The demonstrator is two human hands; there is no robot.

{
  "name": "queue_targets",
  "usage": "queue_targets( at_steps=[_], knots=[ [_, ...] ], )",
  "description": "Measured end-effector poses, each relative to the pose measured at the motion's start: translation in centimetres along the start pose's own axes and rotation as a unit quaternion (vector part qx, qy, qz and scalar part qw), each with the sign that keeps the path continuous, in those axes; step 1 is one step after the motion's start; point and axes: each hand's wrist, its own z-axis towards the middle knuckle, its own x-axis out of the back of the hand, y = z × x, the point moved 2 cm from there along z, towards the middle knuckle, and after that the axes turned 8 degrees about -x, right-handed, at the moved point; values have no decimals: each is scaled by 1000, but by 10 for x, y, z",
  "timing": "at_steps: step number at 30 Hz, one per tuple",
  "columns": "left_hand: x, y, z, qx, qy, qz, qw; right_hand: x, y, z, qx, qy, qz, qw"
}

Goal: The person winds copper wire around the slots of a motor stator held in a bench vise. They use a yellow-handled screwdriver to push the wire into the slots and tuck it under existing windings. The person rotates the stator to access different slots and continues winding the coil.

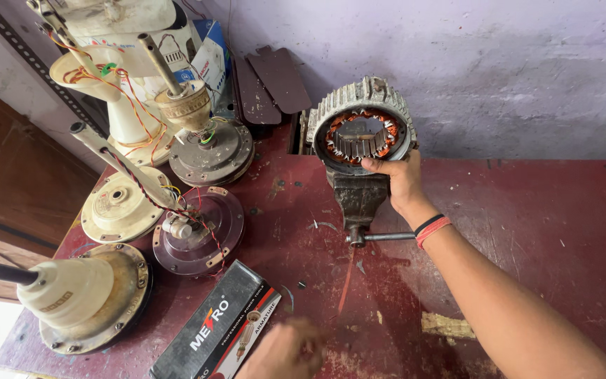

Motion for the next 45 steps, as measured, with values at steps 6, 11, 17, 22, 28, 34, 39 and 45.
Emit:
queue_targets(
  at_steps=[6,11,17,22,28,34,39,45],
  knots=[
    [61,41,43,-99,375,-32,921,-3,-1,-2,-7,14,11,1000],
    [95,41,115,-106,383,-175,901,-10,1,-2,17,61,18,998],
    [130,44,185,-230,352,-290,860,-10,6,-4,24,63,11,998],
    [140,47,219,-237,286,-427,825,-7,10,0,33,56,7,998],
    [144,50,233,-362,209,-380,825,-2,17,5,28,54,30,998],
    [145,42,235,-362,220,-329,844,-1,22,6,25,73,27,997],
    [144,41,237,-348,239,-313,851,-5,19,5,21,65,50,996],
    [146,42,237,-390,241,-320,829,-9,3,1,-35,57,28,997]
  ],
)
